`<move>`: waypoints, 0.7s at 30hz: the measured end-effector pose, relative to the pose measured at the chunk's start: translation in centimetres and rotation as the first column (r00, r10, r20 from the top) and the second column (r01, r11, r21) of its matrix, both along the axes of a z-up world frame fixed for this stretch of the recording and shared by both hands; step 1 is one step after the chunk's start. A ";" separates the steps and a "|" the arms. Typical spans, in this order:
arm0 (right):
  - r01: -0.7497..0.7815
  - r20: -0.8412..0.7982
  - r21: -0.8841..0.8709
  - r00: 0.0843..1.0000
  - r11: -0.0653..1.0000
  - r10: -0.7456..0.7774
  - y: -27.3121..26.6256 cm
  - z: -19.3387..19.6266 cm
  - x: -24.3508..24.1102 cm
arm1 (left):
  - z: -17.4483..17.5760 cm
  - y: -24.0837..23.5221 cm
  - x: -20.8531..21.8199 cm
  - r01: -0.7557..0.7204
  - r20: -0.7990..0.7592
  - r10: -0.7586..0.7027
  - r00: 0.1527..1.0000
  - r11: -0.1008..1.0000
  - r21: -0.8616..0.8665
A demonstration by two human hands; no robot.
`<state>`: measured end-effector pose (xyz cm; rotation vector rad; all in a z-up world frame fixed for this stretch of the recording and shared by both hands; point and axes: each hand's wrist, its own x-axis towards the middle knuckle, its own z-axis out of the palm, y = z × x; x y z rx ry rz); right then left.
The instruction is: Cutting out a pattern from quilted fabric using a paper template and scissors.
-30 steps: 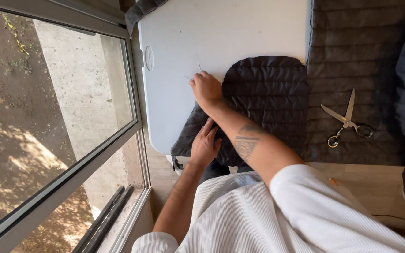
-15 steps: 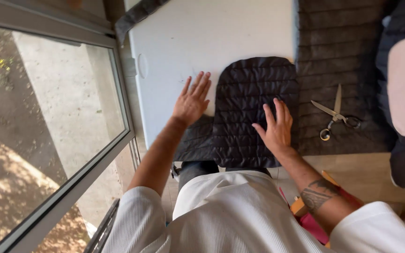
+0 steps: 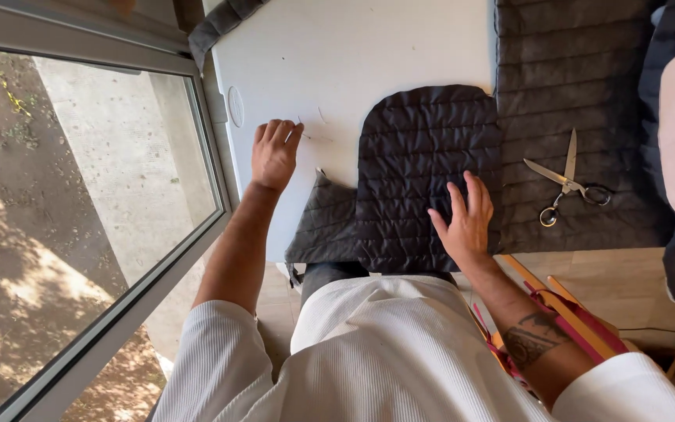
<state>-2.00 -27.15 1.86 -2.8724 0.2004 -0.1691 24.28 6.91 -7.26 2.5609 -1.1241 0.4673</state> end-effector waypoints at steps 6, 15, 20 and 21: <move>-0.113 0.076 0.093 0.991 0.989 0.106 1.5 -0.6 3.1 | -0.8 -1.7 -0.4 0.161 0.083 -0.162 0.983 0.987 0.018; -0.308 0.176 0.192 0.945 0.932 0.276 10.5 -8.3 14.8 | 0.5 -1.4 -1.8 -0.112 -0.177 0.088 0.980 0.984 -0.135; -0.308 0.015 0.118 0.951 0.944 0.308 13.6 -10.9 18.9 | 3.0 -1.3 -3.2 -0.692 -0.756 0.371 0.540 0.707 -0.147; -0.313 -0.032 0.060 0.948 0.948 0.316 13.6 -12.1 19.3 | 3.4 -1.6 -3.4 -0.782 -0.883 0.293 0.368 0.611 -0.123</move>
